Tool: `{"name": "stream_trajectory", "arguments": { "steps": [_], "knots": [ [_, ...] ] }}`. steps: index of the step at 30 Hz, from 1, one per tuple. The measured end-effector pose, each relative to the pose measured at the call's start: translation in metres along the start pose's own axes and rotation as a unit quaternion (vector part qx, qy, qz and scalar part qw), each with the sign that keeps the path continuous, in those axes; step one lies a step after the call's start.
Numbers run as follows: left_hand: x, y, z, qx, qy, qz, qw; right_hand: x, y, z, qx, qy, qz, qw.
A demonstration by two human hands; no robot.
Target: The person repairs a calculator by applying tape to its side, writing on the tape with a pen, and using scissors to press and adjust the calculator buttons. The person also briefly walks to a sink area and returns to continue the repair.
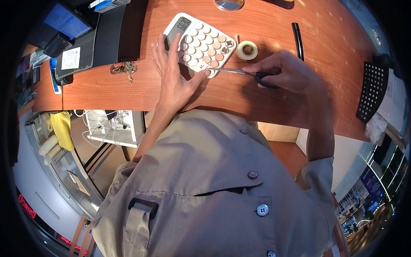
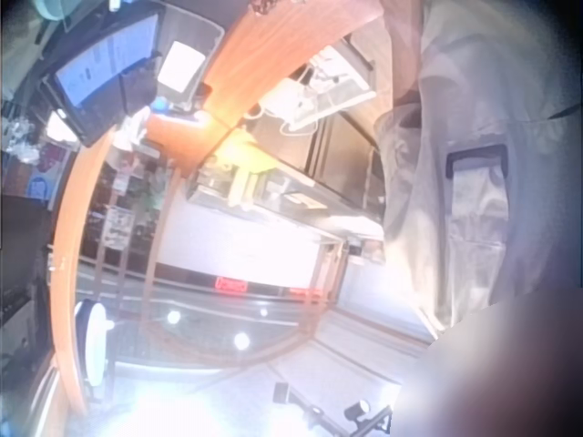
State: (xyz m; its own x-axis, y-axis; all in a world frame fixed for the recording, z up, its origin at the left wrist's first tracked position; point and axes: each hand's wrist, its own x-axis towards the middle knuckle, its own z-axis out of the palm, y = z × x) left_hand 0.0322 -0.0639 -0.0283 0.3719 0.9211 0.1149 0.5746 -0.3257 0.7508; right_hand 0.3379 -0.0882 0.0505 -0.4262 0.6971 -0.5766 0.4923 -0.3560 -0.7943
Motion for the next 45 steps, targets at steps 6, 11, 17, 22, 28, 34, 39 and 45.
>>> {"name": "stream_trajectory", "arguments": {
  "steps": [6, 11, 17, 22, 28, 34, 39, 45],
  "knots": [
    [-0.001, 0.0, -0.001, -0.006, 0.001, -0.004, 1.0, 0.008, -0.01, -0.01, -0.072, -0.02, -0.015, 0.997],
    [-0.001, 0.0, 0.0, -0.006, 0.005, -0.004, 1.0, 0.01, -0.016, -0.015, -0.091, -0.025, -0.038, 0.995],
    [-0.001, 0.0, 0.0, -0.009, 0.004, -0.007, 1.0, 0.013, -0.027, -0.021, -0.106, -0.043, -0.015, 0.993],
    [-0.001, 0.0, 0.0, -0.012, 0.005, -0.006, 1.0, 0.016, -0.035, -0.026, -0.2, -0.035, -0.049, 0.978],
    [-0.001, 0.0, 0.001, -0.011, 0.005, -0.008, 1.0, 0.017, -0.047, -0.028, -0.251, -0.031, -0.049, 0.966],
    [-0.001, 0.0, 0.001, -0.011, 0.006, -0.007, 1.0, 0.018, -0.057, -0.029, -0.239, -0.038, -0.019, 0.97],
    [-0.001, 0.0, 0.001, -0.01, 0.006, -0.009, 1.0, 0.018, -0.056, -0.028, -0.246, -0.027, -0.04, 0.968],
    [-0.002, 0.0, 0.001, -0.008, 0.008, -0.012, 1.0, 0.017, -0.047, -0.025, -0.255, -0.011, -0.062, 0.965]
  ]
}}
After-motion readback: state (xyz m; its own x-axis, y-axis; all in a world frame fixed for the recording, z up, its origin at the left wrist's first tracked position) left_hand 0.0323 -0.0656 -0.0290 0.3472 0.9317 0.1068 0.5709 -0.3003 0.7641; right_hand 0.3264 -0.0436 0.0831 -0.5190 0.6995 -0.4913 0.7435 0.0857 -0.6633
